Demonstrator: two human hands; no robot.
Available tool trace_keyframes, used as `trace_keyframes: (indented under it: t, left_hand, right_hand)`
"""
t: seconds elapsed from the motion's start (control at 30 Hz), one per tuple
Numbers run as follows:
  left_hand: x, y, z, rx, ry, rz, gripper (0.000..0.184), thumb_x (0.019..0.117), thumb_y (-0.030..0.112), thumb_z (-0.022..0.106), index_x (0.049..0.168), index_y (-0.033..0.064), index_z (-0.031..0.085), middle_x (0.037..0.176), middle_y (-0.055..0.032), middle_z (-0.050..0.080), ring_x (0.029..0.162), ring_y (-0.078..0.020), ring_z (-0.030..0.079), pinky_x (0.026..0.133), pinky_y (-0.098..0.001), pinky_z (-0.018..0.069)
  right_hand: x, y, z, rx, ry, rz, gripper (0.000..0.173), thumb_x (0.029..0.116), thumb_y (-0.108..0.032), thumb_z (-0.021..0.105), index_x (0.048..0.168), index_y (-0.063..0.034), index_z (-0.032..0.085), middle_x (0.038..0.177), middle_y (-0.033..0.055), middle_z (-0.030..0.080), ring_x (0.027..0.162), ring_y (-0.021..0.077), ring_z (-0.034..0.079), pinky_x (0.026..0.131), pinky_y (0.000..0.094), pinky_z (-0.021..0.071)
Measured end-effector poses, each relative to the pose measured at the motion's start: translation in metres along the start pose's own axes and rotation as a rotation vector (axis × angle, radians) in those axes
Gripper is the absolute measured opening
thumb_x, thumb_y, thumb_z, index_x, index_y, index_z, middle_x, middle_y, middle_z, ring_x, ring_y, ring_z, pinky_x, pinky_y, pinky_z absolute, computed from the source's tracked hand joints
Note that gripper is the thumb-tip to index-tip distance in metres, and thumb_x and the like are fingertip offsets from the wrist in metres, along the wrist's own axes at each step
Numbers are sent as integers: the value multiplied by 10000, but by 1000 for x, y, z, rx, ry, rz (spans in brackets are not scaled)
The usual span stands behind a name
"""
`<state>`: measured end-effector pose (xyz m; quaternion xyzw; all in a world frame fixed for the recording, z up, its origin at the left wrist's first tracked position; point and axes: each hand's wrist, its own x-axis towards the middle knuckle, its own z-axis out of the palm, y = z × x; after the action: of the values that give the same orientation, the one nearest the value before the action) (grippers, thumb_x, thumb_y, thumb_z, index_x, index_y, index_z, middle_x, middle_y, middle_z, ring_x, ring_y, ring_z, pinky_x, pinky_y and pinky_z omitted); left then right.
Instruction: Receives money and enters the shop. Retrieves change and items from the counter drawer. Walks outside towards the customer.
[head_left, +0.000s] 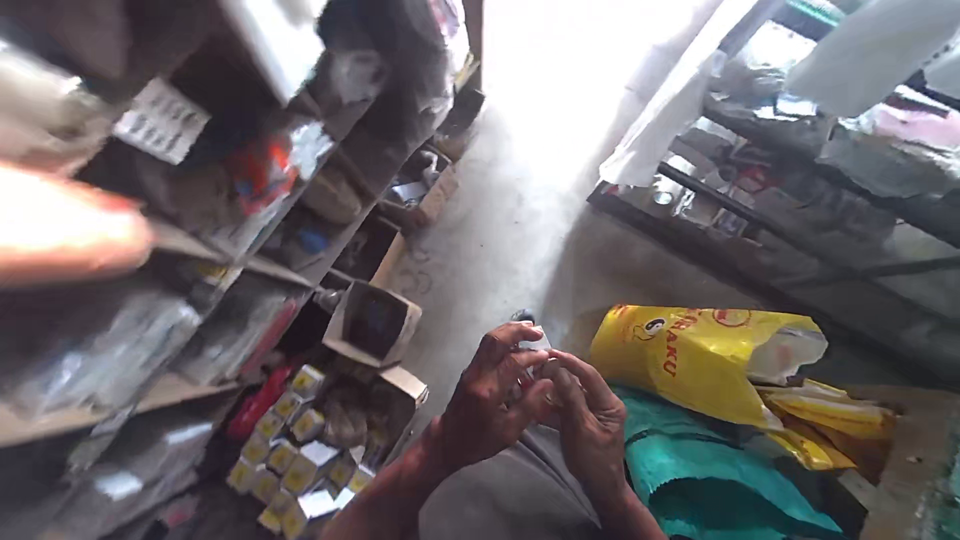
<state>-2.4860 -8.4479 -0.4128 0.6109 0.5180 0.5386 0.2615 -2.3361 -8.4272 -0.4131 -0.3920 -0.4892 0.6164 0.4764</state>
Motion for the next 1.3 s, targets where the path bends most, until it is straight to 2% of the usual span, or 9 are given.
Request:
trace_keyframes:
  t: [0.1,0.4,0.53,0.67,0.8,0.93,1.03,1.17,1.3]
  left_hand:
    - [98,-53,19,31,-16,-11,189,948,99,674,1072,-41,699,1243,-233,645,1269,-250,589,1080,-318,492]
    - [388,-145,32,18,88,-37,173,963,145,690,1027,-14,670,1220,-196,636,1297,-211,566,1099,-303,479]
    - [517,-221,37,44,121,-15,189,985,226,677,1044,47,669,1247,-149,647,1304,-177,561,1128,-364,429]
    - [666,-298,38,-63,13,35,244,984,191,676,1054,-43,681,1267,-234,626,1275,-211,580,1086,-302,479]
    - [814,-331,44,-220,-122,33,301,1010,162,630,1165,-93,671,1343,-249,607,1295,-219,582,1071,-314,503]
    - [952,-382,67,-354,-167,-19,346,1037,206,602,1247,-67,642,1378,-189,589,1270,-203,601,1040,-351,549]
    - [1048,-436,93,-321,-200,-101,374,1013,155,605,1253,-133,602,1351,-229,601,1225,-236,633,995,-369,573]
    - [1173,-482,134,-339,-257,-201,354,1017,112,589,1273,-131,576,1218,-153,693,1047,-179,713,903,-359,616]
    - [1277,-519,160,-279,-239,-297,371,1021,138,597,1283,-125,577,1185,-150,703,1029,-191,719,887,-364,623]
  right_hand:
    - [111,11,-13,-12,39,-12,251,1039,-39,513,1212,-13,694,1074,-30,746,866,9,685,764,199,591]
    - [421,-35,-20,-39,9,37,252,1035,-15,480,1225,29,640,876,-63,713,694,-17,638,631,180,569]
    - [569,-25,-19,-39,19,23,243,1033,-25,504,1221,4,655,955,-39,756,784,28,714,695,222,621]
    - [722,-16,-16,-49,120,-8,243,1032,-26,492,1220,22,638,948,-39,750,782,27,707,694,222,615]
    - [855,-43,-24,36,287,64,260,1029,-53,467,1221,33,620,958,0,742,814,74,719,716,267,626]
    - [987,-56,-53,109,424,7,268,1038,-59,446,1210,26,633,1005,27,755,865,106,735,734,290,636]
    - [1089,-50,-84,72,499,-20,260,1038,-61,444,1194,33,629,994,18,746,852,90,730,726,278,636]
    - [1228,-51,-131,59,456,-16,239,1043,-62,454,1187,30,622,963,-1,743,824,79,722,719,274,631]
    - [1358,-72,-166,59,383,15,224,1040,-49,469,1172,33,629,959,9,752,834,93,729,737,285,633]
